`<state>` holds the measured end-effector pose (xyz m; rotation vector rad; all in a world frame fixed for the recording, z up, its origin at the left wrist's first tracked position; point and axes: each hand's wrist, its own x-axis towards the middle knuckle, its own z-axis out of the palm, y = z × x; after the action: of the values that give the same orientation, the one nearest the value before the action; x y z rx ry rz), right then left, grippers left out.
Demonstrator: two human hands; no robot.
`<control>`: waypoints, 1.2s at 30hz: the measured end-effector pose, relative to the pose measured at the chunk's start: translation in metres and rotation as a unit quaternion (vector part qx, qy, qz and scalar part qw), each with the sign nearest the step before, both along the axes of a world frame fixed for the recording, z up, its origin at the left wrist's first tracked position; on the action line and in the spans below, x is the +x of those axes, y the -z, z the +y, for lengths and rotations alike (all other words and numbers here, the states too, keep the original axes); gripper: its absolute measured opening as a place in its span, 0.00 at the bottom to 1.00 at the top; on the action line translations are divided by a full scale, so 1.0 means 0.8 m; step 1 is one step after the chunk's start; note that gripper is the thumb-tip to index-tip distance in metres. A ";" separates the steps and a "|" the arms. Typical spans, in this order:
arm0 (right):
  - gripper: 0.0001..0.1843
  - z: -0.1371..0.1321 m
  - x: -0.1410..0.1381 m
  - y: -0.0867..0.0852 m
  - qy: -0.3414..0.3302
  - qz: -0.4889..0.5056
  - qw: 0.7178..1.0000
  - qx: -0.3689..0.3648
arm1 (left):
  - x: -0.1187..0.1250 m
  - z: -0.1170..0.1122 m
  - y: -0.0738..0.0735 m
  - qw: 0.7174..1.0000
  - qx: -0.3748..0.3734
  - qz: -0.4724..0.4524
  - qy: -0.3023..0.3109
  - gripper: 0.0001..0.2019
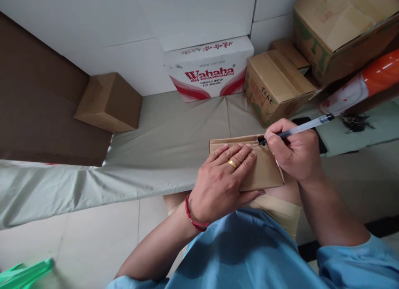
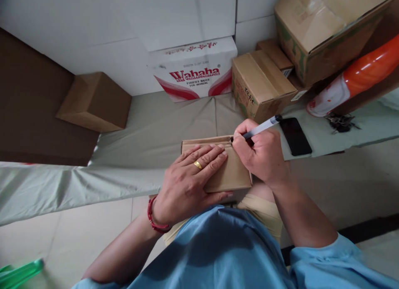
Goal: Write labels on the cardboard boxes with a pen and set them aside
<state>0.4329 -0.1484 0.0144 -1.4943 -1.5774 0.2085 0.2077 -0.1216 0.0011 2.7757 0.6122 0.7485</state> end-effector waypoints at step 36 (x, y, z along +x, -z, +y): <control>0.11 -0.015 0.013 0.002 0.030 0.046 0.998 -0.011 | 0.002 -0.003 -0.004 1.000 0.010 0.015 -0.007 0.36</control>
<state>0.4431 -0.1600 0.0127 -1.5239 -1.4598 0.2577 0.2094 -0.1239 0.0040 2.8094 0.6323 0.7205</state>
